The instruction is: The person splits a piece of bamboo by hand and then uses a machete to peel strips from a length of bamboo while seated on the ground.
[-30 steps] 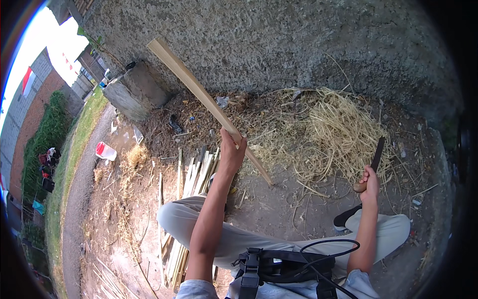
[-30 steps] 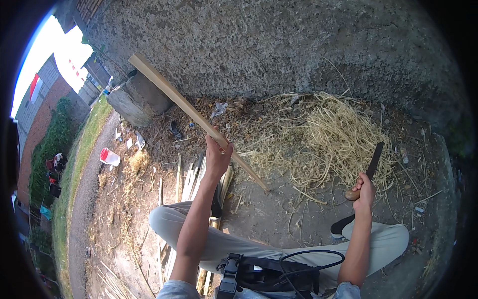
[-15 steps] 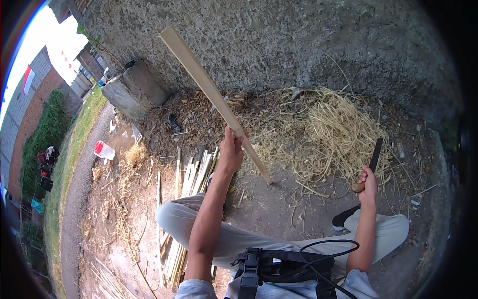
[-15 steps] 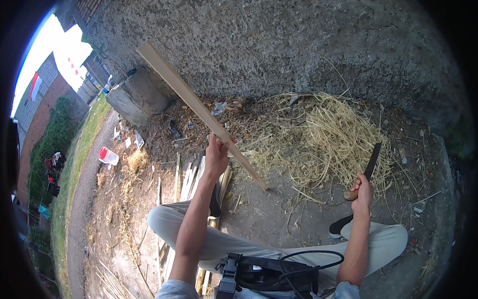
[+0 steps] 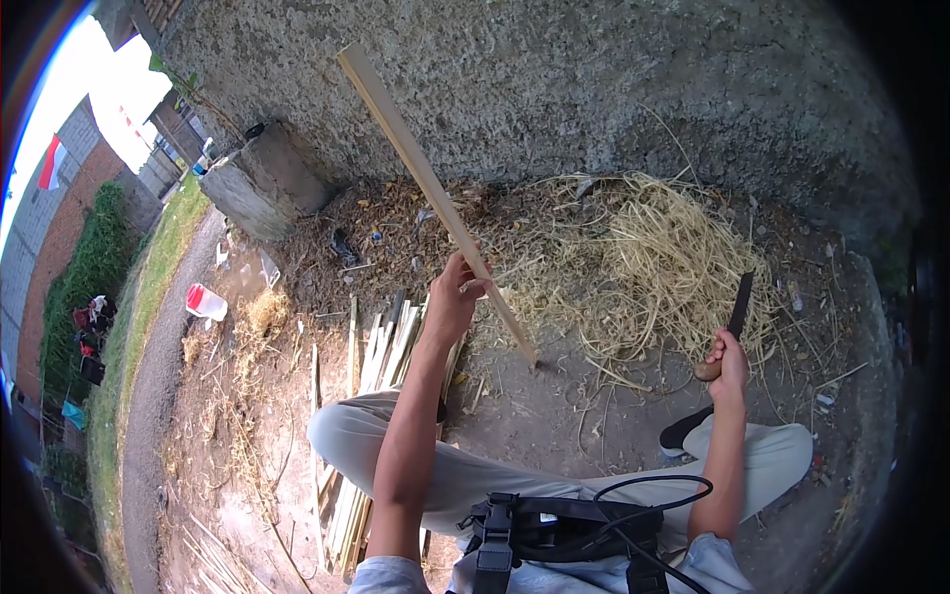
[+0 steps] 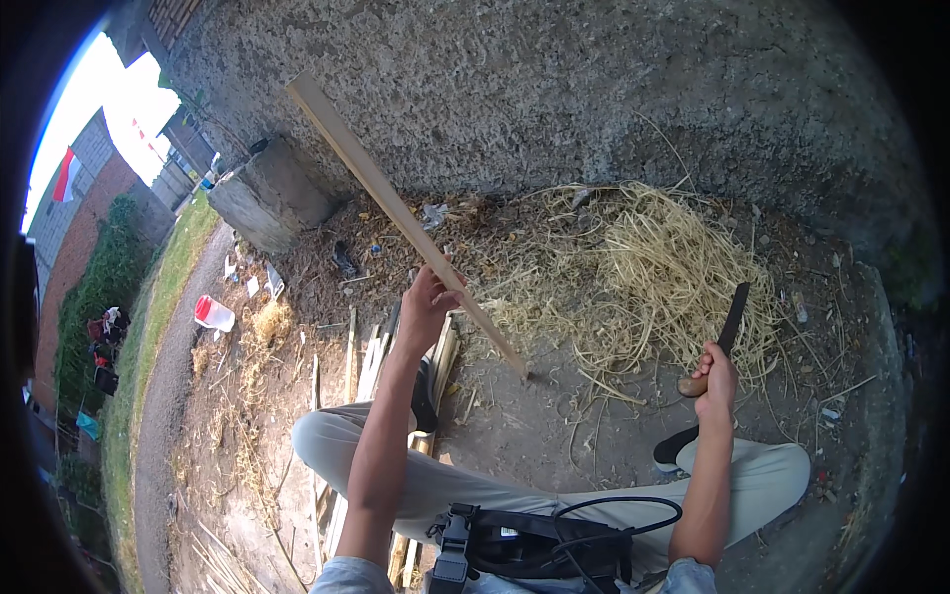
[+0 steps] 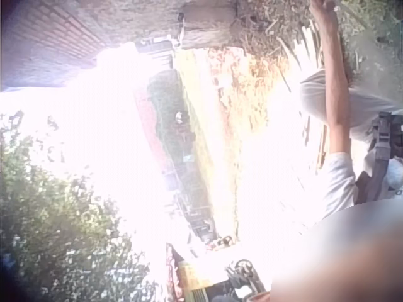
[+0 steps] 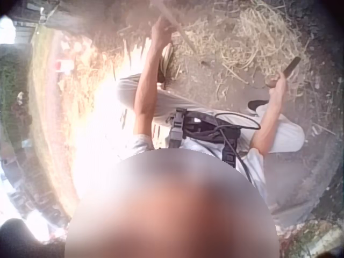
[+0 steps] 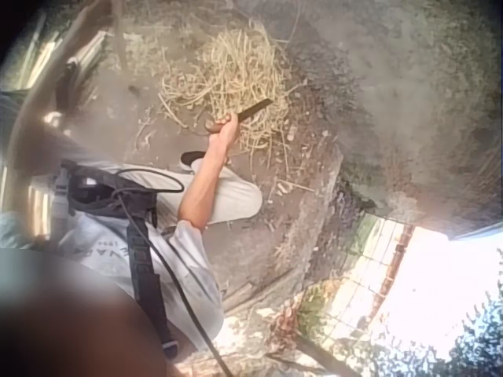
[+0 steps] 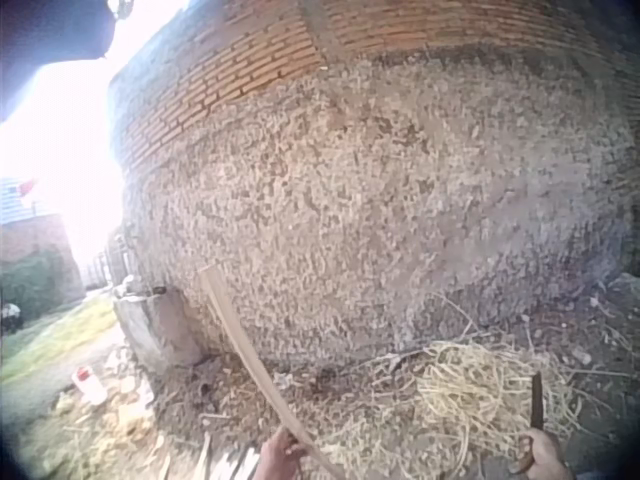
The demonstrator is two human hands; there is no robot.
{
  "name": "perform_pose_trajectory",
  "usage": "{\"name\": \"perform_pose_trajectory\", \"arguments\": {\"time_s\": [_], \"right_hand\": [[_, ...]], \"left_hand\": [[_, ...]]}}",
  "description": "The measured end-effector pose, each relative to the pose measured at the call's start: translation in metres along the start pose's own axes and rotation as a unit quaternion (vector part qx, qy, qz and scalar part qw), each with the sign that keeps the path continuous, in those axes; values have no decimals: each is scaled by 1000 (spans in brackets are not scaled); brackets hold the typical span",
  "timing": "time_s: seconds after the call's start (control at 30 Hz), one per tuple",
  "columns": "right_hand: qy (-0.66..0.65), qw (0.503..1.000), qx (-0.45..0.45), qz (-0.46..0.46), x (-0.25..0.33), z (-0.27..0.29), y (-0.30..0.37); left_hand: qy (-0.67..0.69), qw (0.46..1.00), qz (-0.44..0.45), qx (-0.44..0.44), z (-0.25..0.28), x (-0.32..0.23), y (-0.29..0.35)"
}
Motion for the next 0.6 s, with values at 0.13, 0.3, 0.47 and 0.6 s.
{"name": "perform_pose_trajectory", "arguments": {"time_s": [0.13,0.3,0.47,0.6], "right_hand": [[-6,1000,2,0,-1,3,-2],[0,1000,5,-4,-2,1,-2],[2,1000,6,0,-5,4,-5],[7,1000,-1,-2,-6,2,-3]], "left_hand": [[-61,998,19,-12,-2,-9,3],[-31,999,37,-2,0,-2,1],[-22,999,36,-3,-2,-4,3],[-43,999,24,-9,0,-5,2]]}}
Point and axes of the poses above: each hand's wrist, its own y-axis away from the middle knuckle, its own z-axis out of the back of the hand, x = y × z, the point moved 6 cm from there along -y, towards the middle knuckle, and after that the axes turned 14 degrees about z, right-handed, at the moved point
